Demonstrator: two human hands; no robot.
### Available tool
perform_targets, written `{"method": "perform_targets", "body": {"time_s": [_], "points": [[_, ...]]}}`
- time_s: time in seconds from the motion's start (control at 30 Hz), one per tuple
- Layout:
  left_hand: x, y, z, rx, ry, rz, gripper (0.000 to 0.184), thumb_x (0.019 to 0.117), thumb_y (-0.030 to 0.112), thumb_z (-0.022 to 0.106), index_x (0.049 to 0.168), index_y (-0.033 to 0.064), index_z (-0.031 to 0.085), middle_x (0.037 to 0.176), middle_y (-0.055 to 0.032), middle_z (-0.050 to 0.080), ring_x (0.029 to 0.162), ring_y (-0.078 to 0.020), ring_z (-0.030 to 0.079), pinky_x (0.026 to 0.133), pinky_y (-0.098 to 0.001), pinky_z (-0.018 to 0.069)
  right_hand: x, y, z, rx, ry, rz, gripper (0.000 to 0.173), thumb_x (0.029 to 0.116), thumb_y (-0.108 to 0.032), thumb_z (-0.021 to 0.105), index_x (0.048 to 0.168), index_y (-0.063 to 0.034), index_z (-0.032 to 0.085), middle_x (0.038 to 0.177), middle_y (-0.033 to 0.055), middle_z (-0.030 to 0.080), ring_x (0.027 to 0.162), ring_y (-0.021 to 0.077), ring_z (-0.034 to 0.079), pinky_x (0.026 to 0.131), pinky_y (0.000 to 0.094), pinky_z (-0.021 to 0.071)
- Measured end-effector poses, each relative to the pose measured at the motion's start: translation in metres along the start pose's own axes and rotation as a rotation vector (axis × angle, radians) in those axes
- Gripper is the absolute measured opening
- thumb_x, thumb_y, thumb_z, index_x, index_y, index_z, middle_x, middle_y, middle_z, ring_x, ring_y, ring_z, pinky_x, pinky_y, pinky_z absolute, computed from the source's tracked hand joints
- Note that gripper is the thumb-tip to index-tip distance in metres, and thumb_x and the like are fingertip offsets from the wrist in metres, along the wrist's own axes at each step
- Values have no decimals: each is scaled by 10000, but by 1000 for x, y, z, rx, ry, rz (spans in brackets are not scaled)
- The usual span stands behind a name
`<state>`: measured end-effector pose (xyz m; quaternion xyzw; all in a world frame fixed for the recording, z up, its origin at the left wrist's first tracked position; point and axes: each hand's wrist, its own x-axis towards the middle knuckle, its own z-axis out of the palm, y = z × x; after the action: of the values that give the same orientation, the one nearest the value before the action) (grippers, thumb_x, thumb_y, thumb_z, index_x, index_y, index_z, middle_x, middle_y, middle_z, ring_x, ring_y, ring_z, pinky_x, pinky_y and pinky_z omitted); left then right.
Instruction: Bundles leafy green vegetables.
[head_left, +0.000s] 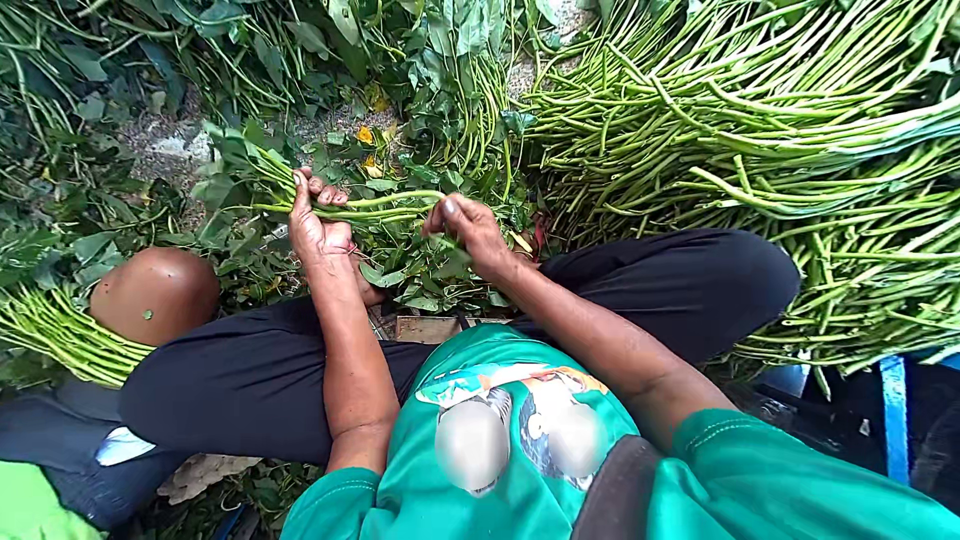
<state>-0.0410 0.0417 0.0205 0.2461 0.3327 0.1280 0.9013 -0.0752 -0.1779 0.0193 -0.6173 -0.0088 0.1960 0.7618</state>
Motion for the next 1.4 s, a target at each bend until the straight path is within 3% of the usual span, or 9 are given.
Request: {"method": "perform_targets", "body": {"time_s": [0.17,0.27,0.33,0.4,0.63,0.87,1.07,1.3,1.4], "points": [[-1,16,-3,238,47,280,238,1133,164,344,1059,76,552,675,18,536,507,-75,514,521,-212,510,57,47,-29,326,514,280,345,1144,-261,305,1042,-58,565,911,64,681,865,187,699,780,366,605],[-4,11,-3,418,6,234,247,1132,179,376,1212,59,576,756,-7,610,580,-101,612,572,-252,581,90,85,-41,107,389,423,291,1082,-131,422,1260,-4,614,1231,130,672,1079,214,649,865,414,556],[-2,2,-7,435,-54,40,281,1124,195,403,1271,67,606,791,-3,629,613,-100,627,597,-258,592,116,98,-37,92,298,520,518,1014,-46,513,1522,-49,419,1527,176,466,1328,303,528,1001,512,514],[2,-10,-14,457,-124,-93,270,1113,174,415,1237,63,628,740,11,603,576,-92,593,578,-254,573,139,110,-33,75,331,590,638,1012,-76,569,1597,-107,316,1562,199,434,1351,353,516,1006,551,506],[10,-24,-22,622,0,-56,218,1092,132,484,1170,15,650,743,-29,636,559,-111,611,542,-256,573,185,112,-37,-34,389,628,454,1065,-146,542,1505,-66,467,1425,191,566,1158,298,646,905,452,565],[14,-29,-20,773,-36,162,162,1011,3,590,1165,-31,629,958,-103,729,621,-119,637,549,-249,546,170,49,-21,-595,84,-38,217,990,-110,637,1161,-53,759,1144,137,719,1050,201,689,972,364,550],[7,-41,-17,967,-39,134,235,924,47,742,1139,-11,668,938,-45,724,672,-71,647,585,-226,550,142,4,26,-664,-107,-160,187,959,-65,649,1089,-38,782,1053,144,722,965,216,688,919,380,554],[6,-38,-22,845,36,45,102,982,54,671,1061,-5,645,772,-35,682,569,-78,616,514,-215,538,97,35,43,-626,-137,-108,376,1054,-217,571,1332,34,558,1068,172,724,968,281,729,918,481,587],[10,-35,-25,786,60,41,90,1009,42,622,1063,-17,661,798,-57,691,564,-83,603,490,-205,510,72,55,39,-616,-114,-273,226,1016,-64,586,1164,75,687,992,204,729,896,295,725,876,440,588]]}}
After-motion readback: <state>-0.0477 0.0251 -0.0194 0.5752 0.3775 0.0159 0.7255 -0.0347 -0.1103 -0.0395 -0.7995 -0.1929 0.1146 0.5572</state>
